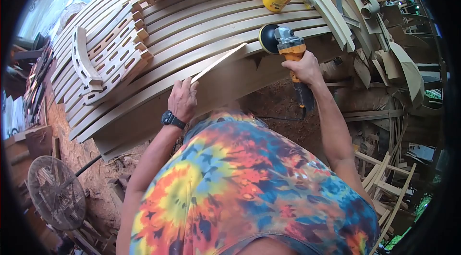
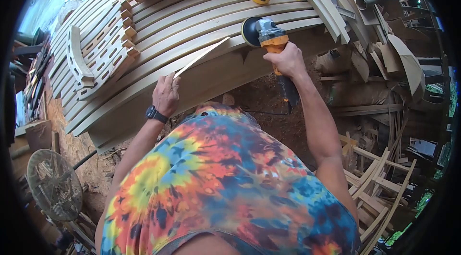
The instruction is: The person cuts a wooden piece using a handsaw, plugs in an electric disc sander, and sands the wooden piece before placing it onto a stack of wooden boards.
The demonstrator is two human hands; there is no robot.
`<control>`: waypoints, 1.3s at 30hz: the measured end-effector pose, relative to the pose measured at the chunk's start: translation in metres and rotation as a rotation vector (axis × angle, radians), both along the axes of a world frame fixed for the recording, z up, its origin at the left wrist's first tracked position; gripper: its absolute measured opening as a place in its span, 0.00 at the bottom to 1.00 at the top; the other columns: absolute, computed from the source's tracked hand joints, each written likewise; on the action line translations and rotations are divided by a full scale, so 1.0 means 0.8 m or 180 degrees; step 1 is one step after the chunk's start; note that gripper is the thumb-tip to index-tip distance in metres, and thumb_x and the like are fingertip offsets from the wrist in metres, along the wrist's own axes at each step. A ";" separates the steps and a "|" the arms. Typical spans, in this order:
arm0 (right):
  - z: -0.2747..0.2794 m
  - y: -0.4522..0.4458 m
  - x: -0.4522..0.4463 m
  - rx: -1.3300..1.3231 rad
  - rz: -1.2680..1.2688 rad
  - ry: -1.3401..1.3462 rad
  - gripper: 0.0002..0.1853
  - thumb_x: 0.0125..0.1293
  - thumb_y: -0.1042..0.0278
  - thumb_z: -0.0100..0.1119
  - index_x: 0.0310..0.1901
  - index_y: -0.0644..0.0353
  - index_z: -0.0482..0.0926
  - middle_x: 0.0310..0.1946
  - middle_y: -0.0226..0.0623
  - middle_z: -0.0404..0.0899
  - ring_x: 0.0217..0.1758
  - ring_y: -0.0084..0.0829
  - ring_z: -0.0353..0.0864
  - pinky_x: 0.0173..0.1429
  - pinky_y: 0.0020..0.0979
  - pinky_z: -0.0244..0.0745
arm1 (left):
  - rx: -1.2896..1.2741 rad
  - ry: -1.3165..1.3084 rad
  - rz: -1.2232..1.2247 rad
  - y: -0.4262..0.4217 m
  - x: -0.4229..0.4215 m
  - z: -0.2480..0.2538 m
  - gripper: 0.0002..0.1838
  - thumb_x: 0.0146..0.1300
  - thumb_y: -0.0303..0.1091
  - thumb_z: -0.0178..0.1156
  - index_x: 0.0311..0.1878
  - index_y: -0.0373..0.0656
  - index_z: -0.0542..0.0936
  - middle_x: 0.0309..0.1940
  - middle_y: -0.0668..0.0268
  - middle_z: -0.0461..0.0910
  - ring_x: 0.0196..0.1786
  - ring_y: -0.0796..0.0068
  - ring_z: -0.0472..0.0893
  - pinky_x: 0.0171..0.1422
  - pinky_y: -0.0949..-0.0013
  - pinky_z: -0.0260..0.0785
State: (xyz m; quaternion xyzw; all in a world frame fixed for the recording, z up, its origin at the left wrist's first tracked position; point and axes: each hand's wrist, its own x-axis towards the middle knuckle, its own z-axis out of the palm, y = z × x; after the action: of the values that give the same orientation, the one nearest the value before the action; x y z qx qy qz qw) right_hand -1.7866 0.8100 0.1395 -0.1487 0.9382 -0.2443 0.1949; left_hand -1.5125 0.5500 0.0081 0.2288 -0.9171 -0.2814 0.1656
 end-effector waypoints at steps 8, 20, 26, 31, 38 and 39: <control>-0.007 -0.027 0.082 -0.0321 0.0791 -0.0163 0.30 0.47 0.58 0.70 0.50 0.69 0.79 0.41 0.57 0.85 0.50 0.51 0.86 0.57 0.41 0.81 | 0.2459 0.0264 0.1082 0.006 -0.016 -0.040 0.14 0.73 0.36 0.59 0.49 0.32 0.83 0.36 0.54 0.85 0.31 0.68 0.83 0.35 0.64 0.78; -0.055 -0.082 0.109 0.0012 0.1423 -0.0367 0.30 0.48 0.59 0.69 0.50 0.72 0.76 0.39 0.60 0.84 0.48 0.57 0.85 0.54 0.44 0.81 | 0.2989 0.0043 0.1152 -0.002 -0.020 -0.039 0.15 0.73 0.40 0.60 0.43 0.36 0.86 0.23 0.67 0.83 0.22 0.82 0.78 0.28 0.74 0.70; -0.039 -0.088 0.088 0.0245 0.1382 -0.0351 0.29 0.49 0.58 0.67 0.50 0.71 0.76 0.42 0.63 0.83 0.51 0.57 0.84 0.59 0.46 0.79 | 0.2595 0.0120 0.1165 -0.001 -0.023 -0.039 0.15 0.73 0.39 0.61 0.44 0.35 0.87 0.23 0.70 0.81 0.24 0.85 0.77 0.30 0.76 0.68; -0.034 -0.076 0.057 0.0160 0.1068 -0.0254 0.31 0.49 0.58 0.68 0.52 0.70 0.77 0.45 0.58 0.84 0.53 0.51 0.84 0.60 0.41 0.79 | 0.2475 -0.0017 0.1105 -0.006 -0.024 -0.029 0.15 0.73 0.40 0.60 0.44 0.36 0.87 0.21 0.71 0.81 0.25 0.85 0.77 0.32 0.76 0.68; -0.037 -0.067 0.016 0.0161 0.0743 -0.0271 0.28 0.47 0.56 0.70 0.47 0.69 0.81 0.43 0.55 0.86 0.50 0.49 0.86 0.58 0.39 0.80 | 0.2554 -0.0117 0.1079 -0.008 -0.024 -0.027 0.15 0.72 0.40 0.61 0.44 0.37 0.87 0.21 0.70 0.81 0.25 0.85 0.77 0.32 0.75 0.69; -0.040 -0.066 0.009 0.0217 0.0685 -0.0288 0.28 0.47 0.56 0.70 0.46 0.69 0.82 0.42 0.55 0.86 0.49 0.48 0.87 0.57 0.39 0.80 | 0.2540 -0.0080 0.1092 -0.007 -0.024 -0.027 0.15 0.72 0.40 0.61 0.44 0.37 0.87 0.21 0.70 0.81 0.25 0.84 0.77 0.32 0.75 0.69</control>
State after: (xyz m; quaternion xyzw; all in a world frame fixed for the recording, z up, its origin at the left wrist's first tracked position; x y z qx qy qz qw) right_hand -1.7792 0.7571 0.1079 -0.2306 0.9148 -0.1965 0.2671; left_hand -1.5318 0.5441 -0.0136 0.4274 -0.6871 -0.5794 0.0974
